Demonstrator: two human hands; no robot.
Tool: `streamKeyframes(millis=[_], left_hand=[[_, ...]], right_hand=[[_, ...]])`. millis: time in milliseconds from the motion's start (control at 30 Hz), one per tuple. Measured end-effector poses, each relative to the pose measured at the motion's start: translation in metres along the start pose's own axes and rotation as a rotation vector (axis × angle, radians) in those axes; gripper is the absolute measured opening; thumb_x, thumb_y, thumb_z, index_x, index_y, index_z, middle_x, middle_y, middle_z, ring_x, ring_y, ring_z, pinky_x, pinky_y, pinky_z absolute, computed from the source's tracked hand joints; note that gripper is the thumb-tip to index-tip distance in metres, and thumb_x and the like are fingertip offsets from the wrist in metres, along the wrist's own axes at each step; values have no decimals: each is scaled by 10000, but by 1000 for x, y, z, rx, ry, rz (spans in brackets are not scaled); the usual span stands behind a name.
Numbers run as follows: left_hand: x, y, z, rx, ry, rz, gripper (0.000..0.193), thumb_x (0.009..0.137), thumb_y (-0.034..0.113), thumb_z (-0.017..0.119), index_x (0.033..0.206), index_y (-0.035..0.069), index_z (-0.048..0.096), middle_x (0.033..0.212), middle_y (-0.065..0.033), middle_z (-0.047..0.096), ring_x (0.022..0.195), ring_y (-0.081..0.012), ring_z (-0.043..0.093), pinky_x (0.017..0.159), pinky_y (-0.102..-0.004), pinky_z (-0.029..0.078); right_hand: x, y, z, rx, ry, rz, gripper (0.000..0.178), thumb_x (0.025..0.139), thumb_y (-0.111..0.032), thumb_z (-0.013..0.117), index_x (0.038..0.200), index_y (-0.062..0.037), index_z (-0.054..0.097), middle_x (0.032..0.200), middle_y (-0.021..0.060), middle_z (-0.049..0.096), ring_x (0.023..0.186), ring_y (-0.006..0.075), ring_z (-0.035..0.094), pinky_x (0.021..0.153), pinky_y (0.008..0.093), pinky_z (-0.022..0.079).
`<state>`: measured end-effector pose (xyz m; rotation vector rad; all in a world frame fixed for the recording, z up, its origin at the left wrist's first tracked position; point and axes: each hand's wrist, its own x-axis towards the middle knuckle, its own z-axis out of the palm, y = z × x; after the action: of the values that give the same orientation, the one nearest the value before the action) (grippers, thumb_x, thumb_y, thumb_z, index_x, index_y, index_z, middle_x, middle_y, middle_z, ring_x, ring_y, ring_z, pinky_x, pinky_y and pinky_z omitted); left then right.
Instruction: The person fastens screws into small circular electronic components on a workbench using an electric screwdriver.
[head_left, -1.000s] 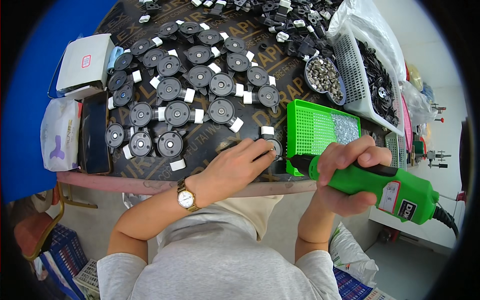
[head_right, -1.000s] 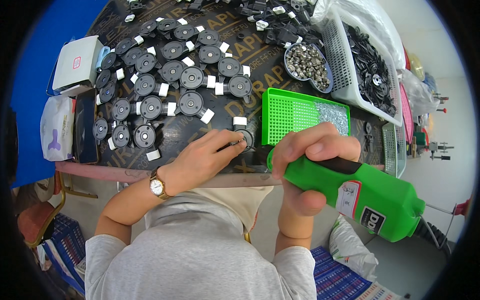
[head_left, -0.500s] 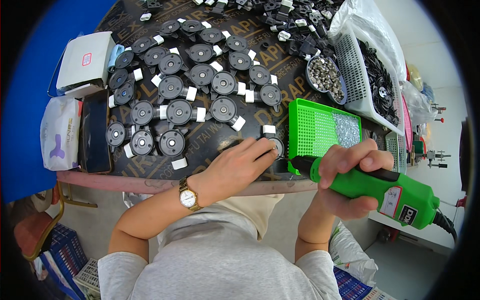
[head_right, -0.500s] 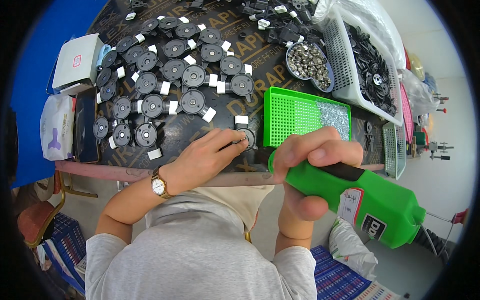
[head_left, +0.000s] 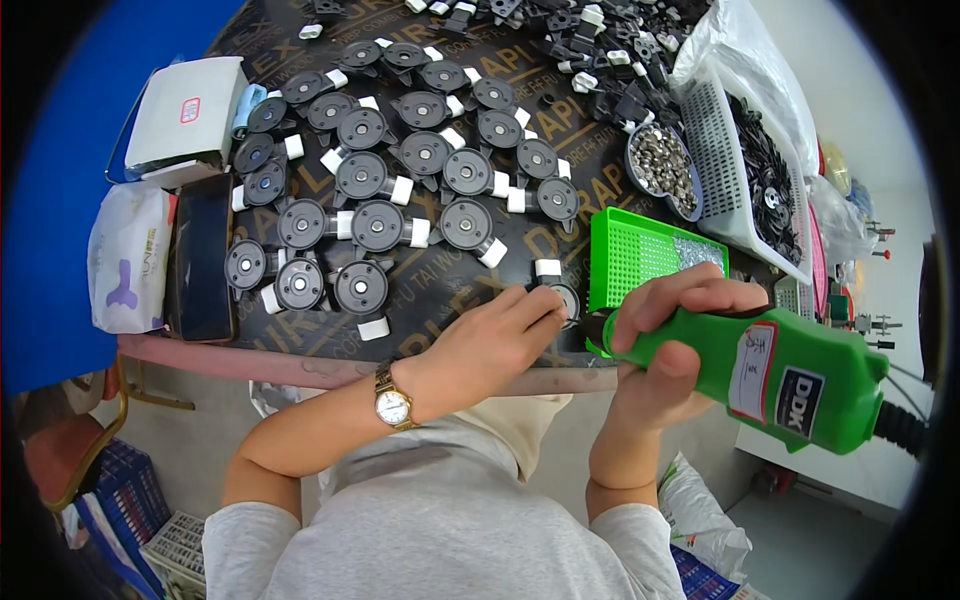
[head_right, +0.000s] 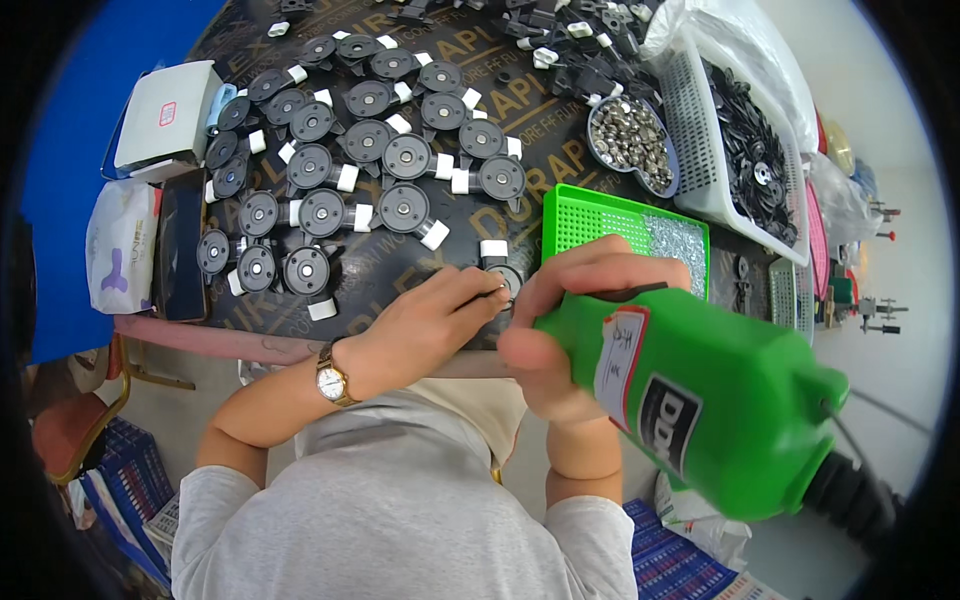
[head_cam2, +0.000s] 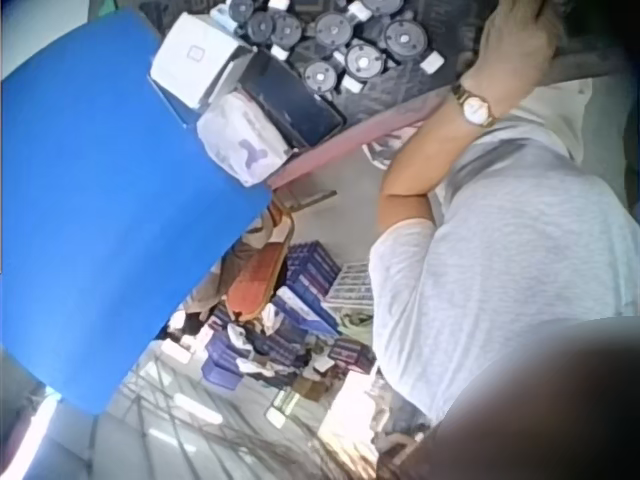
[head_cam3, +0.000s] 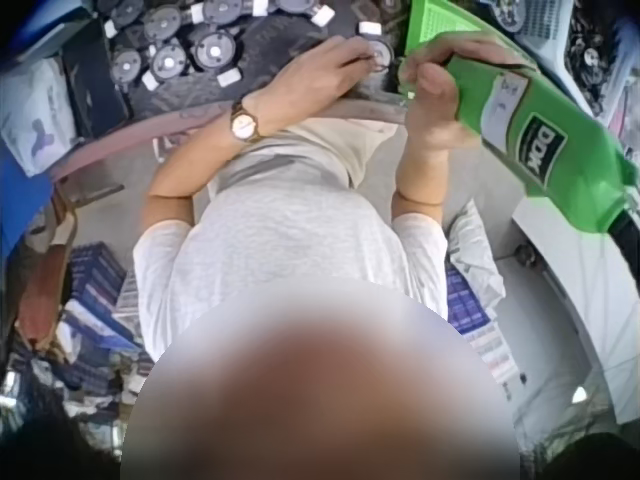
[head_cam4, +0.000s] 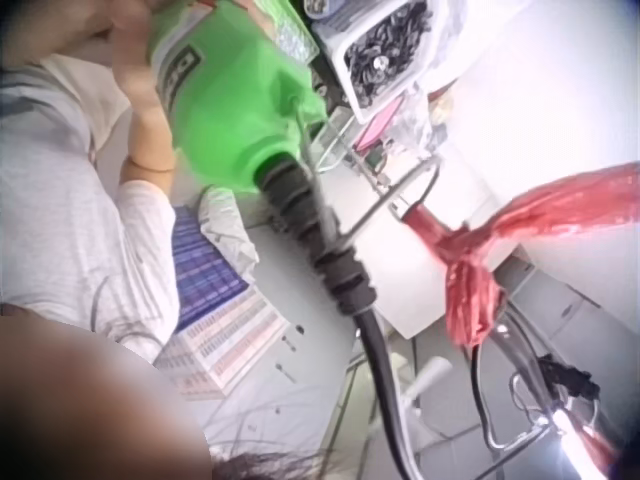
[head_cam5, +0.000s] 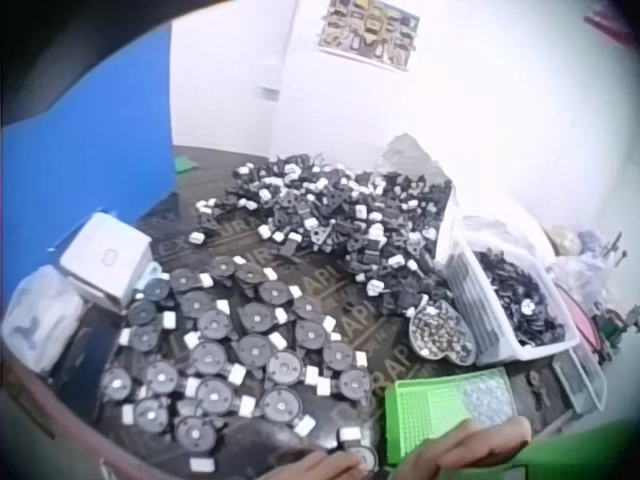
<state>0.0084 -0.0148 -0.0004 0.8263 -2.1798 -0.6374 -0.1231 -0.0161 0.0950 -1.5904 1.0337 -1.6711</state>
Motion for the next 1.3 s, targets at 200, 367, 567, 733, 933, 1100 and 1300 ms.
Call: streamKeyframes(millis=[200,367,567,733,933,1100,1300], left_hand=[[-1,1,-2,-107,-42,-47,290,774,10,561,1064,4,564,1029,-75,519,872,-252,535,753,-313,469],[1,4,-6,3,-118,-45,326,773,27,543,1099,9,545,1060,-64,502,904,-232,526,755,-307,496],[5,3,-6,0,-106,-6,330,767,27,544,1095,4,548,1063,-76,508,908,-237,536,758,-308,496],[4,4,-10,26,-52,63,312,750,27,530,1056,-35,542,1027,-75,490,826,-219,513,697,-291,484],[1,3,-10,42,-48,73,320,753,14,543,1068,-45,542,1018,-80,504,817,-218,512,705,-296,475],[6,3,-4,49,-2,108,292,749,20,543,1035,-41,551,978,-72,494,794,-207,504,685,-276,475],[6,-1,-4,45,-2,96,275,752,24,545,1019,-41,554,952,-71,485,777,-198,497,645,-264,489]], right_hand=[[-1,3,0,188,220,131,530,762,-374,712,1009,-1,428,777,131,575,546,162,519,546,253,443],[15,3,-3,31,22,-19,586,755,-454,701,1007,1,431,803,138,554,484,121,504,449,205,399],[19,11,-23,45,-92,-79,617,788,-527,624,1014,17,441,903,158,502,417,105,448,358,204,363],[20,14,-18,97,-103,-125,703,754,-614,593,956,49,479,863,178,531,393,135,488,357,215,356],[24,10,-20,306,-131,-86,987,717,-839,265,925,94,512,844,221,543,386,189,519,366,232,362],[23,12,-26,294,-114,-131,909,771,-778,248,926,82,496,906,231,512,378,179,485,363,250,359],[23,9,-12,105,-85,-94,534,781,-467,666,864,13,449,847,178,519,378,112,451,342,188,315]])
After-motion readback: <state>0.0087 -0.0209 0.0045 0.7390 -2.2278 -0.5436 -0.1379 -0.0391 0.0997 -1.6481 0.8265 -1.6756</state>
